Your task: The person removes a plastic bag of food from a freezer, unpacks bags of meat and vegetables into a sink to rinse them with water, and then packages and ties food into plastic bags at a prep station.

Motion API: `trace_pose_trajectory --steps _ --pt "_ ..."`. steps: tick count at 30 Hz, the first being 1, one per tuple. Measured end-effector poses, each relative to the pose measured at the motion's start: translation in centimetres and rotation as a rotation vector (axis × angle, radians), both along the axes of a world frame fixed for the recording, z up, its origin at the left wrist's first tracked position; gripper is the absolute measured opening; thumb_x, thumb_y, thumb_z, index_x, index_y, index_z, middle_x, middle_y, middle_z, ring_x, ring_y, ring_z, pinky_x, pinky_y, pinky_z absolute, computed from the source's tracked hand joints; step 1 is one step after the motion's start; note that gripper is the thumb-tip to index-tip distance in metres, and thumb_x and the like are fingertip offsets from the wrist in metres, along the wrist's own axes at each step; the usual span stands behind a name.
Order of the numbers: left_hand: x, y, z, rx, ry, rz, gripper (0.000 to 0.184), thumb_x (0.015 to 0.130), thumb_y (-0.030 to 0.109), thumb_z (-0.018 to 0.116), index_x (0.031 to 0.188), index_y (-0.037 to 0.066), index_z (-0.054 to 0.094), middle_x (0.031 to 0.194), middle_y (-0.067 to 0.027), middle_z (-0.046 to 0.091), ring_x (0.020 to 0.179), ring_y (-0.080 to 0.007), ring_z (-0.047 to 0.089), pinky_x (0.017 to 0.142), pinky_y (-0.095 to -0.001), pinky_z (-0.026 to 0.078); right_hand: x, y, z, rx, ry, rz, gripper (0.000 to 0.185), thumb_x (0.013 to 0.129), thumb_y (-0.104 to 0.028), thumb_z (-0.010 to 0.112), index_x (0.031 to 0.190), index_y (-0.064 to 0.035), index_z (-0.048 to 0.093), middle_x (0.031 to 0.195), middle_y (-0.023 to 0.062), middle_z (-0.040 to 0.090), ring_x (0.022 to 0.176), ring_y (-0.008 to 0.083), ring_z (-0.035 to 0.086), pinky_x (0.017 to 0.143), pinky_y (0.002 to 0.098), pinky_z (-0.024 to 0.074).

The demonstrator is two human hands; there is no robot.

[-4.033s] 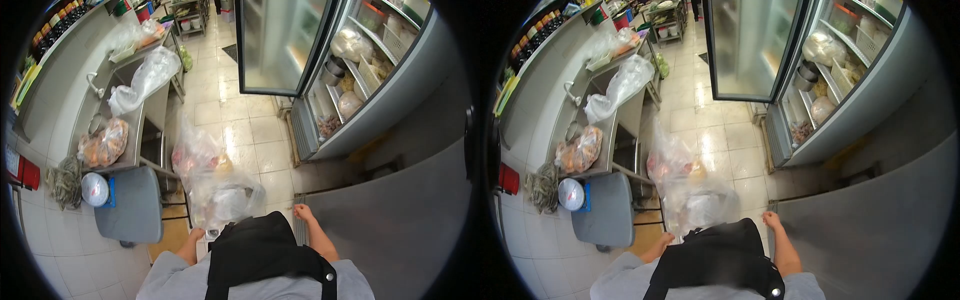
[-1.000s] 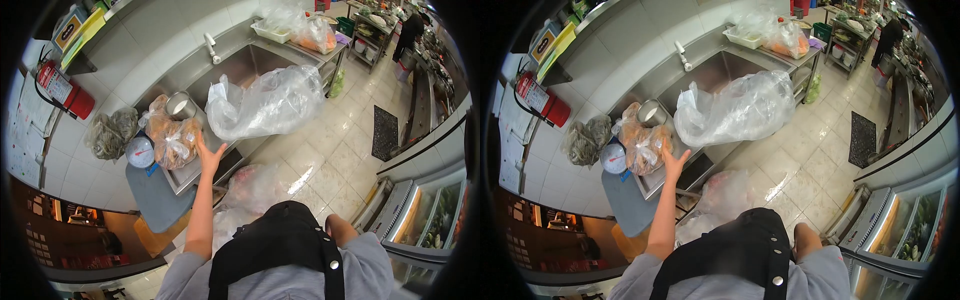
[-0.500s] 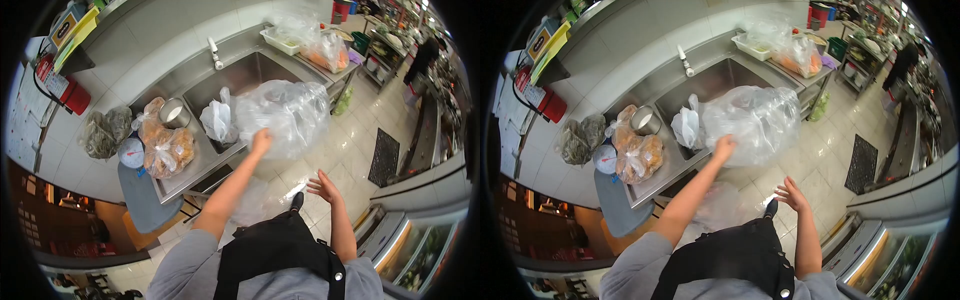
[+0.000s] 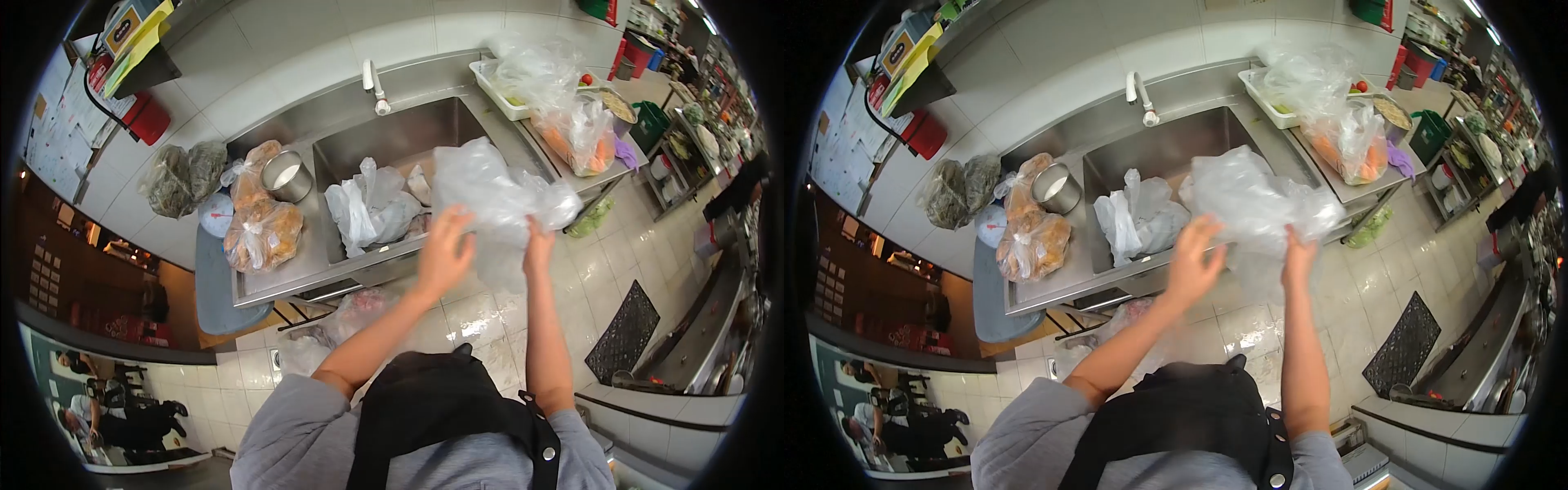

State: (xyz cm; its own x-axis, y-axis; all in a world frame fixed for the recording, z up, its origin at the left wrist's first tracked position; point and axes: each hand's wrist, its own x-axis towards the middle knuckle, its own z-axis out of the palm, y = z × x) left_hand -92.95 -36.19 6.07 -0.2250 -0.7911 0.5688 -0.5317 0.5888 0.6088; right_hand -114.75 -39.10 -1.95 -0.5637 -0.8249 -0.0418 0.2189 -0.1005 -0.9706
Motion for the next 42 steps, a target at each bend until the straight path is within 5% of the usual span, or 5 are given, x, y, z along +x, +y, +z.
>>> trace_pose_trajectory --steps 13,21,28,33,42 --pt "17.5 -16.8 -15.8 1.014 0.246 0.968 0.139 0.045 0.059 0.081 0.142 0.015 -0.008 0.141 -0.0356 -0.004 0.131 -0.0469 0.015 0.103 -0.0511 0.028 -4.9 -6.7 -7.7 0.448 0.104 0.102 0.124 0.062 -0.014 0.08 0.139 -0.0116 -0.018 0.142 0.0179 0.024 0.125 0.0309 0.034 0.101 0.0402 0.0334" --pt "17.8 -23.0 -17.9 1.297 0.449 1.336 0.143 0.046 0.056 0.082 0.14 0.018 -0.02 0.143 -0.032 0.004 0.12 -0.0456 0.039 0.098 -0.0517 0.035 -6.9 -7.8 -3.9 0.793 0.251 0.557 0.074 0.067 -0.021 0.076 0.13 -0.0012 0.041 0.132 0.0149 0.044 0.117 0.0274 0.044 0.091 0.0395 0.0403" --pt "22.1 -28.0 -30.9 1.178 0.573 1.046 0.09 0.068 0.031 0.074 0.137 0.001 0.024 0.122 -0.0218 0.047 0.106 -0.0317 0.052 0.086 -0.0433 0.044 -9.5 -5.5 -0.2 0.5 1.015 0.34 0.047 0.068 -0.024 0.075 0.104 0.0022 0.059 0.099 0.0178 0.063 0.09 0.0294 0.06 0.079 0.0365 0.0463" --pt "18.9 -29.3 -27.2 1.129 0.576 0.297 0.032 0.073 0.016 0.061 0.098 -0.004 0.061 0.084 -0.0135 0.063 0.071 -0.025 0.062 0.062 -0.0376 0.048 -8.0 -8.3 12.8 0.499 0.718 0.216 0.039 0.074 -0.019 0.069 0.105 0.0031 0.059 0.1 0.0131 0.064 0.094 0.0228 0.057 0.082 0.0341 0.0439" --pt "5.1 -26.2 -8.6 0.927 0.853 -0.167 0.044 0.08 0.015 0.052 0.121 -0.002 0.048 0.115 -0.0114 0.056 0.104 -0.0229 0.055 0.086 -0.0361 0.044 0.0 -22.9 7.7 -0.312 1.265 0.003 0.064 0.064 0.011 0.052 0.127 0.0025 0.041 0.134 0.0249 0.035 0.125 0.0367 0.035 0.104 0.0373 0.0299"
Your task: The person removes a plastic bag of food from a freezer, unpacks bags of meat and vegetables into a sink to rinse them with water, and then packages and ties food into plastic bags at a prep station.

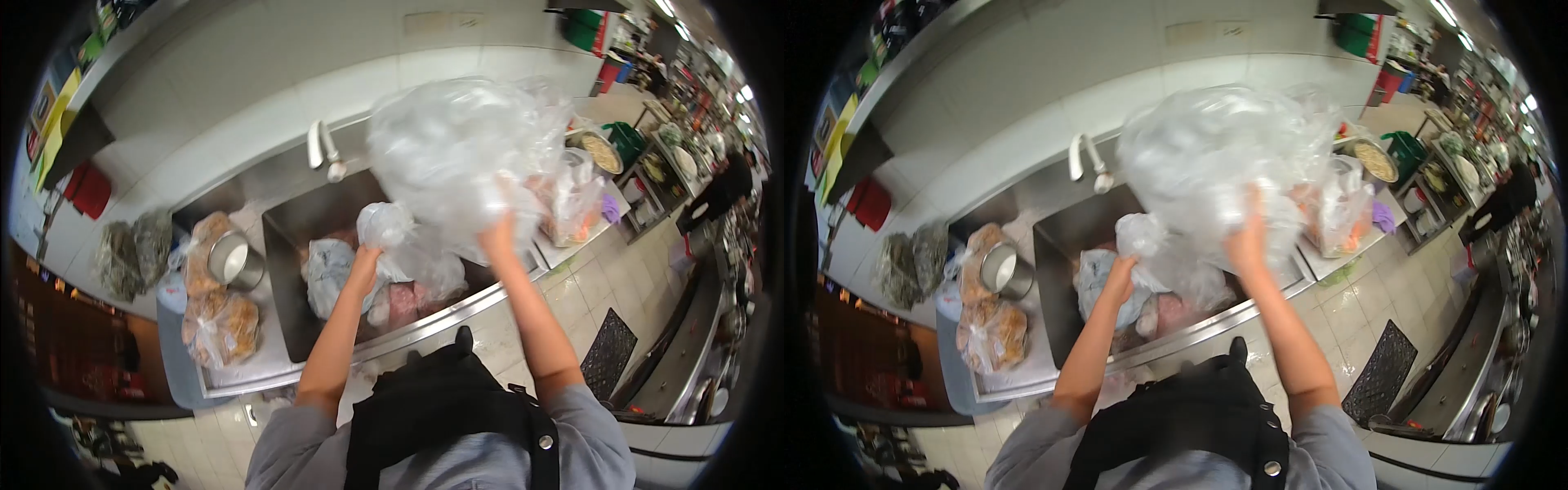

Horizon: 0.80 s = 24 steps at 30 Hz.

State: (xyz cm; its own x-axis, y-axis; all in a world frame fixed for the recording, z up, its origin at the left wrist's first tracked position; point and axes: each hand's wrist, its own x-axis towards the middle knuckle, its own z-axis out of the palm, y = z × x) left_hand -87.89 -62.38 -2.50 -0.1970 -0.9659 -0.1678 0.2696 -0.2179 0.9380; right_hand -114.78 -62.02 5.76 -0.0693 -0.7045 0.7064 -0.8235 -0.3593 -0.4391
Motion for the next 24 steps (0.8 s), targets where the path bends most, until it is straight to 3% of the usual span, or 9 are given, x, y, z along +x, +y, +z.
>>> trace_pose_trajectory --steps 1,6,10,14,16,18,20,21,24 --pt "-0.6 0.2 0.6 0.009 0.176 0.0 0.046 0.081 0.014 0.052 0.124 -0.001 0.044 0.117 -0.0117 0.054 0.106 -0.023 0.054 0.088 -0.0372 0.044 3.0 -0.4 -1.3 0.153 -0.38 0.167 0.071 0.061 0.016 0.049 0.129 0.0018 0.038 0.133 0.0258 0.037 0.125 0.0378 0.035 0.105 0.0374 0.0281" --pt "-2.1 0.6 -0.6 0.111 0.349 0.035 0.048 0.084 0.015 0.051 0.128 0.001 0.038 0.123 -0.0115 0.049 0.111 -0.0238 0.05 0.089 -0.0402 0.045 9.5 -0.2 -5.8 0.674 -0.089 0.62 0.04 0.073 -0.005 0.057 0.113 -0.0012 0.054 0.113 0.0221 0.055 0.107 0.0332 0.053 0.091 0.0379 0.0412" --pt "-2.6 1.7 0.0 0.222 0.027 0.221 0.047 0.079 0.01 0.059 0.122 -0.001 0.042 0.116 -0.0129 0.053 0.103 -0.0244 0.055 0.083 -0.0413 0.048 8.0 -0.5 -6.8 0.918 0.105 0.813 0.026 0.072 -0.016 0.063 0.093 -0.0003 0.062 0.091 0.0205 0.063 0.09 0.0334 0.06 0.079 0.0408 0.0457" --pt "-3.2 0.3 -4.8 0.173 0.124 0.354 0.046 0.074 0.0 0.059 0.119 0.0 0.045 0.11 -0.0125 0.056 0.095 -0.0253 0.058 0.077 -0.0385 0.05 4.8 -1.9 -4.8 0.914 0.147 1.036 0.033 0.071 -0.024 0.068 0.094 -0.0012 0.063 0.092 0.0172 0.064 0.089 0.0319 0.06 0.078 0.0378 0.046" --pt "-3.8 -0.8 -4.5 0.091 0.063 0.479 0.047 0.074 -0.003 0.058 0.119 0.0 0.045 0.11 -0.0129 0.056 0.095 -0.0255 0.058 0.078 -0.0384 0.05 1.8 -5.2 -1.1 0.976 0.064 1.028 0.054 0.072 -0.03 0.069 0.113 0.0024 0.056 0.106 0.0186 0.061 0.094 0.0294 0.059 0.082 0.036 0.0455" --pt "-4.5 -1.3 -3.6 0.016 0.005 0.61 0.047 0.073 -0.005 0.056 0.119 0.0 0.045 0.111 -0.0132 0.056 0.096 -0.0258 0.058 0.079 -0.0384 0.049 -2.5 -10.0 0.5 0.516 -0.173 0.606 0.075 0.067 -0.028 0.074 0.129 -0.0005 0.041 0.121 0.022 0.051 0.106 0.0323 0.054 0.09 0.0382 0.0427" --pt "-4.7 -0.7 -1.2 -0.01 -0.035 0.776 0.049 0.074 -0.003 0.059 0.121 -0.001 0.044 0.112 -0.014 0.056 0.095 -0.0263 0.059 0.076 -0.0368 0.05 -7.9 -14.8 3.6 0.319 -0.032 -0.02 0.098 0.062 -0.03 0.079 0.139 -0.0079 0.023 0.137 0.0248 0.031 0.128 0.0384 0.029 0.101 0.0468 0.0324" --pt "-4.8 -0.5 -0.6 -0.015 -0.036 0.784 0.049 0.074 -0.003 0.059 0.121 -0.001 0.044 0.112 -0.014 0.056 0.095 -0.0263 0.059 0.076 -0.0368 0.05 -10.4 -16.3 5.7 0.328 0.122 -0.299 0.109 0.06 -0.038 0.08 0.143 -0.0192 0.012 0.146 0.0249 0.009 0.132 0.0454 0.014 0.098 0.0616 0.0266" --pt "-4.9 -0.3 -0.2 -0.096 0.01 0.876 0.05 0.073 -0.004 0.058 0.12 -0.002 0.044 0.114 -0.0135 0.055 0.097 -0.0257 0.058 0.078 -0.0366 0.049 -17.1 -19.6 7.4 0.576 0.227 -0.664 0.12 0.054 -0.039 0.083 0.144 -0.0261 0.005 0.147 0.0233 -0.007 0.131 0.0474 0.016 0.094 0.0616 0.0327"
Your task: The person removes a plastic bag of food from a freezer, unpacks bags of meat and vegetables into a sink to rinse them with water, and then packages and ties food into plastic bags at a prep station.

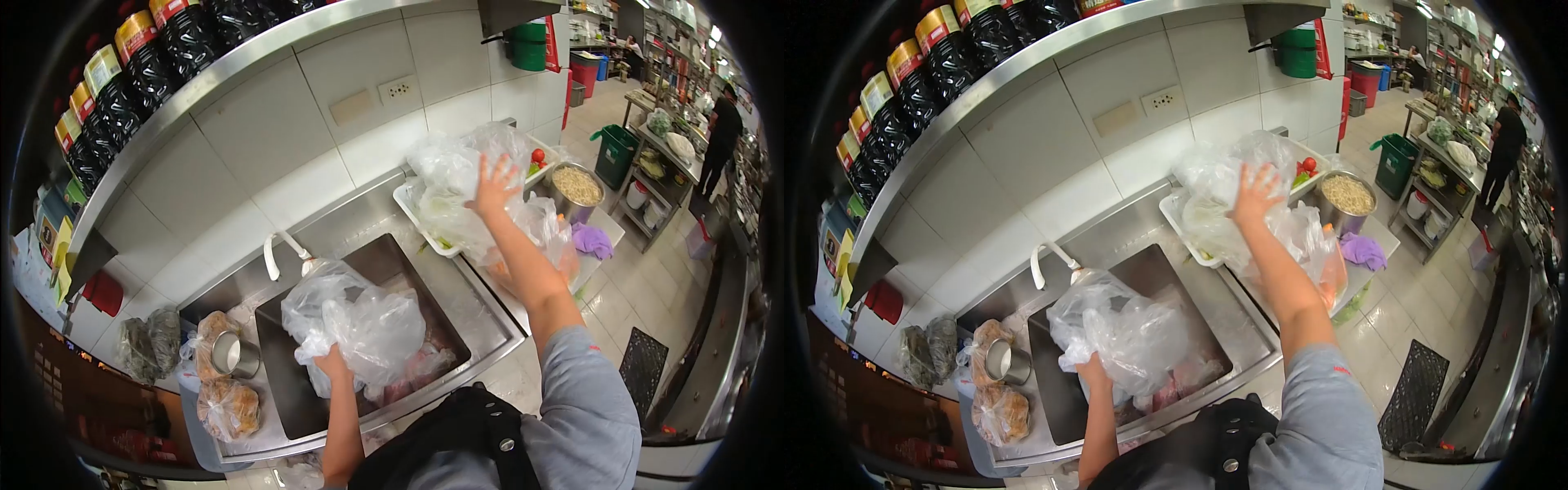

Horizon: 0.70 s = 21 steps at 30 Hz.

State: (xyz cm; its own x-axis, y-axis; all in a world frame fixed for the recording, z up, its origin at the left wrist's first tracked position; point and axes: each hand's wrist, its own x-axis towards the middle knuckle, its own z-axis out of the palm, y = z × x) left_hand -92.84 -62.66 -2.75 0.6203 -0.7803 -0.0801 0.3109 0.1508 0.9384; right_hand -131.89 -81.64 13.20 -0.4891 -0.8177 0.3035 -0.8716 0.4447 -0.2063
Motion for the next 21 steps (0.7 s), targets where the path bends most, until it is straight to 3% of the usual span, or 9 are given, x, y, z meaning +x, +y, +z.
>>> trace_pose_trajectory --steps 1,4,6,7,9,14,17,19,21 --pt "-0.1 0.1 -0.3 -0.036 -0.038 0.052 0.049 0.073 -0.005 0.057 0.12 -0.002 0.043 0.114 -0.0136 0.055 0.097 -0.0255 0.057 0.079 -0.0366 0.048 -1.5 -0.9 -0.7 -0.007 -0.003 0.012 0.12 0.054 -0.039 0.083 0.144 -0.0261 0.005 0.147 0.0233 -0.007 0.131 0.0474 0.016 0.094 0.0616 0.0327" --pt "-0.3 0.7 -1.3 -0.052 -0.075 0.137 0.048 0.074 -0.005 0.055 0.12 -0.003 0.042 0.114 -0.014 0.055 0.098 -0.0257 0.057 0.082 -0.0364 0.047 -5.3 -4.9 -4.3 0.073 -0.251 -0.031 0.111 0.054 -0.032 0.083 0.143 -0.0227 0.016 0.143 0.0259 0.018 0.115 0.0435 0.045 0.09 0.0494 0.0435" --pt "-0.7 0.8 -1.2 -0.029 -0.073 0.162 0.048 0.075 -0.005 0.054 0.121 -0.003 0.042 0.115 -0.0143 0.054 0.098 -0.0261 0.057 0.084 -0.0362 0.046 -7.5 -9.1 -7.4 -0.012 -0.285 0.207 0.062 0.073 -0.019 0.065 0.131 -0.0173 0.042 0.117 0.0252 0.052 0.098 0.0358 0.058 0.076 0.0433 0.0504" --pt "-1.2 0.9 -0.5 -0.01 -0.064 0.171 0.047 0.076 -0.005 0.053 0.121 -0.002 0.041 0.116 -0.0146 0.054 0.1 -0.0267 0.056 0.085 -0.0364 0.045 -6.9 -8.4 -5.9 -0.011 -0.286 0.207 0.062 0.073 -0.019 0.065 0.131 -0.0173 0.042 0.117 0.0252 0.052 0.098 0.0358 0.058 0.076 0.0433 0.0504" --pt "-2.3 0.9 0.9 0.01 -0.056 0.173 0.046 0.077 -0.004 0.051 0.121 -0.002 0.04 0.117 -0.0149 0.053 0.101 -0.0272 0.055 0.087 -0.0366 0.045 -4.1 -6.1 -2.1 -0.392 -0.223 0.372 0.035 0.074 -0.005 0.052 0.108 -0.0115 0.058 0.086 0.0188 0.06 0.081 0.0328 0.062 0.071 0.0428 0.0497" --pt "-4.6 0.1 3.7 -0.064 0.002 0.143 0.045 0.078 -0.003 0.048 0.123 -0.002 0.04 0.121 -0.015 0.05 0.107 -0.0271 0.052 0.09 -0.0376 0.043 8.3 3.4 0.4 -0.736 -0.261 0.92 0.039 0.069 0.003 0.052 0.105 -0.0103 0.06 0.094 0.0131 0.061 0.083 0.0306 0.06 0.071 0.0397 0.0493" --pt "-5.9 0.6 5.4 -0.16 -0.081 -0.019 0.048 0.078 -0.003 0.047 0.126 -0.001 0.038 0.122 -0.0148 0.049 0.108 -0.0272 0.052 0.091 -0.038 0.042 15.1 11.4 -2.4 -0.526 -0.781 1.195 0.049 0.073 -0.001 0.052 0.121 -0.0083 0.049 0.098 0.0145 0.06 0.081 0.0326 0.06 0.072 0.0382 0.0492" --pt "-5.0 1.9 5.2 -0.127 -0.075 -0.021 0.05 0.078 -0.002 0.047 0.127 -0.001 0.036 0.122 -0.0143 0.049 0.108 -0.0272 0.052 0.091 -0.0379 0.042 17.2 15.3 -4.0 0.086 -0.963 1.08 0.052 0.076 -0.005 0.049 0.127 -0.0081 0.043 0.106 0.0189 0.058 0.084 0.0338 0.06 0.074 0.0384 0.0492" --pt "-4.1 3.8 5.2 -0.097 -0.07 -0.029 0.052 0.078 -0.002 0.047 0.129 0.0 0.035 0.123 -0.0139 0.049 0.108 -0.0272 0.052 0.091 -0.0378 0.042 18.1 17.6 -7.0 0.063 -1.079 1.103 0.051 0.078 -0.006 0.048 0.128 -0.0076 0.043 0.108 0.0211 0.057 0.086 0.0341 0.059 0.076 0.0396 0.0478"
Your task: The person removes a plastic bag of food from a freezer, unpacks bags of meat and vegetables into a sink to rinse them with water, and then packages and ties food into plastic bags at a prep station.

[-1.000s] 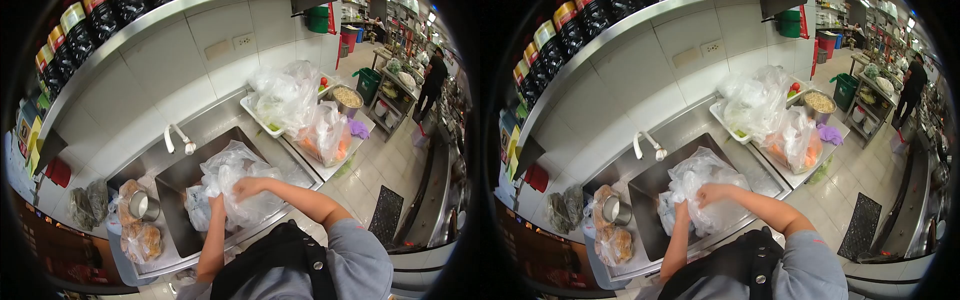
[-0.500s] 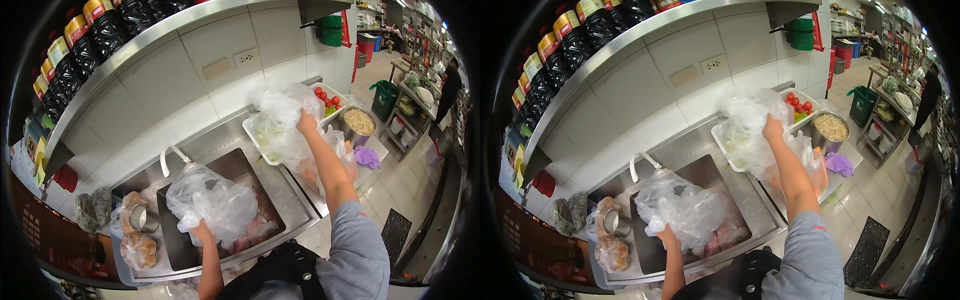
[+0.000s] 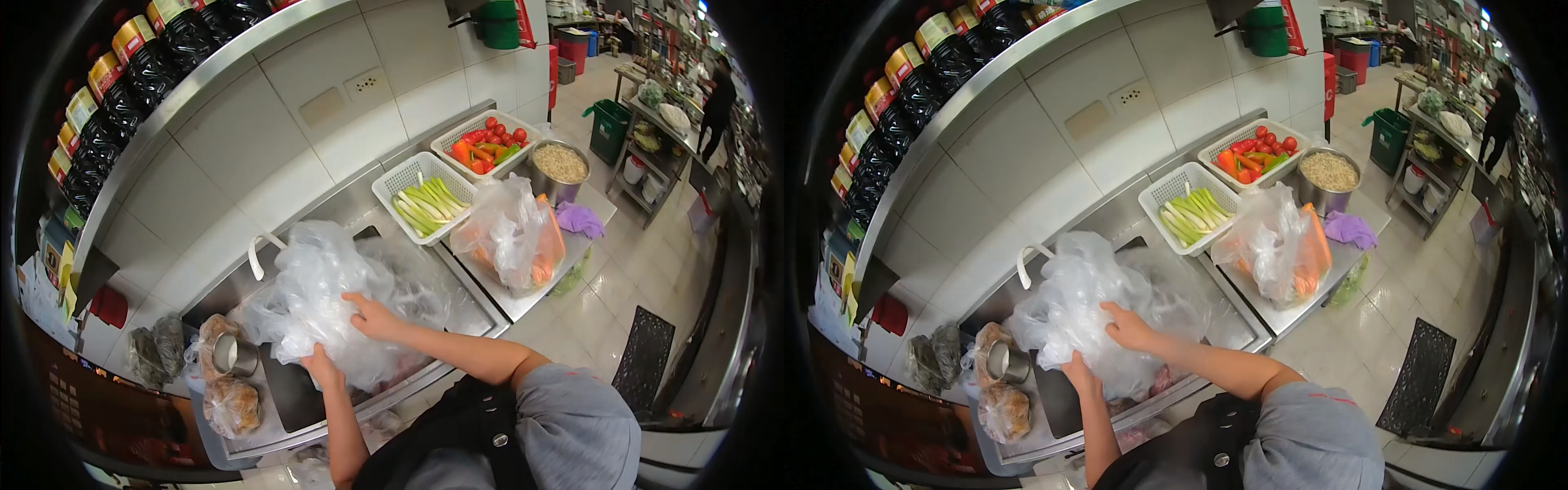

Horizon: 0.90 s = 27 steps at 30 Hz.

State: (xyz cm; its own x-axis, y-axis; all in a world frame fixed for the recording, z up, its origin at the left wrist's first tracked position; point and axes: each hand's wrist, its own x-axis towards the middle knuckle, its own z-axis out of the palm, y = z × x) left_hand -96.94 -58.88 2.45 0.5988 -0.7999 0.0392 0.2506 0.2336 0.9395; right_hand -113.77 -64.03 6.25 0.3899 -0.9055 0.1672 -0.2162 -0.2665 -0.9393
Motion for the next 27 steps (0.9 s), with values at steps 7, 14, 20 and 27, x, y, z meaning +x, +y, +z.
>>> trace_pose_trajectory --steps 7,14,20,27 --pt "-0.8 7.3 3.5 0.322 0.025 -0.204 0.057 0.079 0.005 0.057 0.13 0.001 0.033 0.124 -0.0127 0.046 0.115 -0.0253 0.045 0.098 -0.0383 0.034 1.6 7.7 -5.4 -0.28 0.05 0.025 0.053 0.081 -0.009 0.049 0.133 -0.0043 0.038 0.113 0.0238 0.053 0.102 0.036 0.052 0.09 0.0399 0.0393" --pt "-1.8 7.1 -0.1 0.065 -0.144 -0.178 0.06 0.073 0.002 0.061 0.126 -0.003 0.036 0.122 -0.0148 0.047 0.11 -0.0251 0.048 0.096 -0.0346 0.036 -0.5 11.9 -2.2 -0.19 0.097 0.343 0.045 0.082 -0.011 0.051 0.126 -0.0044 0.048 0.126 0.02 0.048 0.109 0.0324 0.051 0.091 0.0357 0.0414" --pt "-1.3 7.2 0.6 0.114 0.035 0.095 0.056 0.07 -0.001 0.057 0.123 -0.005 0.039 0.118 -0.016 0.051 0.102 -0.0264 0.053 0.089 -0.0364 0.044 -11.7 4.0 4.5 -0.054 0.014 -0.126 0.017 0.078 -0.019 0.061 0.088 -0.0058 0.067 0.083 0.0116 0.067 0.078 0.018 0.063 0.071 0.0326 0.0483" --pt "3.1 10.4 0.4 -0.002 0.076 0.267 0.046 0.072 0.002 0.056 0.117 -0.006 0.049 0.11 -0.0128 0.056 0.095 -0.0246 0.057 0.083 -0.0354 0.048 -28.9 -1.7 -3.7 -0.35 1.034 -0.756 0.054 0.066 -0.019 0.068 0.118 -0.0221 0.054 0.109 0.0084 0.059 0.1 0.0322 0.054 0.09 0.0508 0.0383"
